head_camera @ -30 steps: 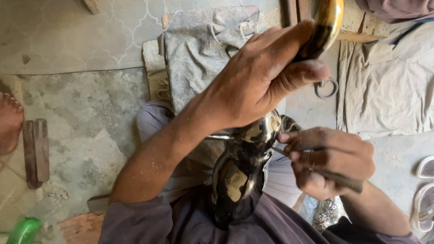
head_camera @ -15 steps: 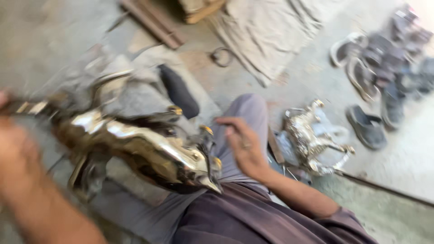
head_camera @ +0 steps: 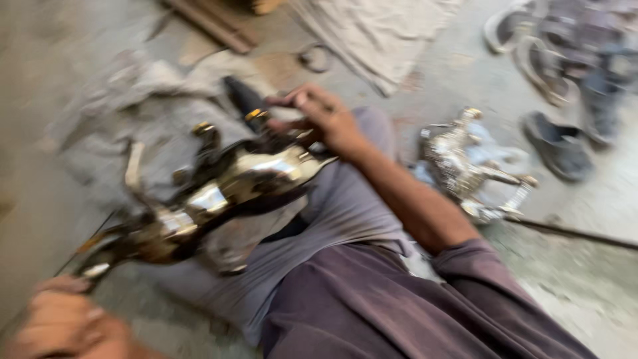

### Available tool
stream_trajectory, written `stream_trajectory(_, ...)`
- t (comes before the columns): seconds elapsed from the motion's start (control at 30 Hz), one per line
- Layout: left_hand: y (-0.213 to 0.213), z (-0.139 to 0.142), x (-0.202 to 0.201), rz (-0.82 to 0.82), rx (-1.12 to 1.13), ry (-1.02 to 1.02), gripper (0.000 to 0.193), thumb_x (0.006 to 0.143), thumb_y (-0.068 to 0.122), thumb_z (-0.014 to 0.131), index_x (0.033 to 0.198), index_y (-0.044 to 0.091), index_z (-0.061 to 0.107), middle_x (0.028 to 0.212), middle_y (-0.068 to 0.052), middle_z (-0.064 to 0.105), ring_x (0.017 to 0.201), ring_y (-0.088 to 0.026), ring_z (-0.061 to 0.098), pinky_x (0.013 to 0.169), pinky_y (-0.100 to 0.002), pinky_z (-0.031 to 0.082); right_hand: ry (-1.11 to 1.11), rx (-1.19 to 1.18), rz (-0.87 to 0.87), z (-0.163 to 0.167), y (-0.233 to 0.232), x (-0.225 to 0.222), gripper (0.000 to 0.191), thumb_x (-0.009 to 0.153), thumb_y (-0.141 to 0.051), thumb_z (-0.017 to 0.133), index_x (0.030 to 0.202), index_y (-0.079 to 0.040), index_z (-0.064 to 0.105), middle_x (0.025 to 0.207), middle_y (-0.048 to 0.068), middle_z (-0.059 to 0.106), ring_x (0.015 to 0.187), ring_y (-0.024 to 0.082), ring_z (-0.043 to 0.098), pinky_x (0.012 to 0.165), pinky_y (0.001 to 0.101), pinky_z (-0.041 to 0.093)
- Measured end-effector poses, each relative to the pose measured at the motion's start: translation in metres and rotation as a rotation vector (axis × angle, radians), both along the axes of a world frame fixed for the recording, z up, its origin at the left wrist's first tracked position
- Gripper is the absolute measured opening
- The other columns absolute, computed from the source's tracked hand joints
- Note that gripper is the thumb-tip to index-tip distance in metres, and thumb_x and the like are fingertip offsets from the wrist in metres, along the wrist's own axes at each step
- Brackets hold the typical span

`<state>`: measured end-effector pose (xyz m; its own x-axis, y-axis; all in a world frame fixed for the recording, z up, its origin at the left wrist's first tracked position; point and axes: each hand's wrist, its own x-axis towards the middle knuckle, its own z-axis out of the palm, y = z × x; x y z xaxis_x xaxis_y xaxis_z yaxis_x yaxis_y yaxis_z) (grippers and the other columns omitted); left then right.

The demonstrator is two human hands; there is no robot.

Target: The person sits on the floor and paints a silver elephant statue with gold paint using a small brush. They hold the statue with one hand and apply paint to the legs, trunk, and body, rotating the object to reach different areas.

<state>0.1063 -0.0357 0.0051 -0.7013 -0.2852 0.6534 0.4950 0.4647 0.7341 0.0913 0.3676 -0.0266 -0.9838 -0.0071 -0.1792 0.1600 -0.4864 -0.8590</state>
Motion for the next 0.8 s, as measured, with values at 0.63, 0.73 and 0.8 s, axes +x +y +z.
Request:
stream_trajectory(0.63, 0.018, 0.003, 0.067, -0.472, -0.415, 0.049, 0.050, 0.103, 0.033, 0.059, 0.060, 0.010, 0.047, 0.059, 0.000, 0.039, 0.055, -0.018, 0.044, 0.064, -0.037, 0.044, 0.237, 0.603, -0.051, -0.004, -0.068, -0.079, 0.028, 0.114, -0.016, 0.050, 0.129, 0.004, 0.062, 0.128, 0.020, 0.067, 0.104, 0.022, 0.066, 0.082, 0.0353, 0.066)
stream_trajectory(0.73, 0.019, 0.003, 0.061, -0.478, -0.408, 0.042, 0.050, 0.103, 0.032, 0.058, 0.060, 0.010, 0.047, 0.059, 0.000, 0.040, 0.055, -0.018, 0.045, 0.062, -0.037, 0.044, 0.171, 0.535, 0.016, 0.013, -0.082, -0.087, 0.026, 0.103, -0.003, 0.052, 0.125, 0.005, 0.064, 0.119, 0.019, 0.067, 0.101, 0.022, 0.071, 0.084, 0.0345, 0.066)
stream_trajectory(0.8, 0.021, 0.002, 0.056, -0.468, -0.398, 0.056, 0.051, 0.103, 0.033, 0.057, 0.059, 0.010, 0.047, 0.059, -0.001, 0.040, 0.054, -0.018, 0.045, 0.061, -0.036, 0.044, 0.117, 0.519, 0.090, 0.013, -0.100, -0.098, 0.025, 0.095, -0.001, 0.051, 0.117, 0.004, 0.063, 0.116, 0.015, 0.067, 0.104, 0.019, 0.073, 0.091, 0.0346, 0.069)
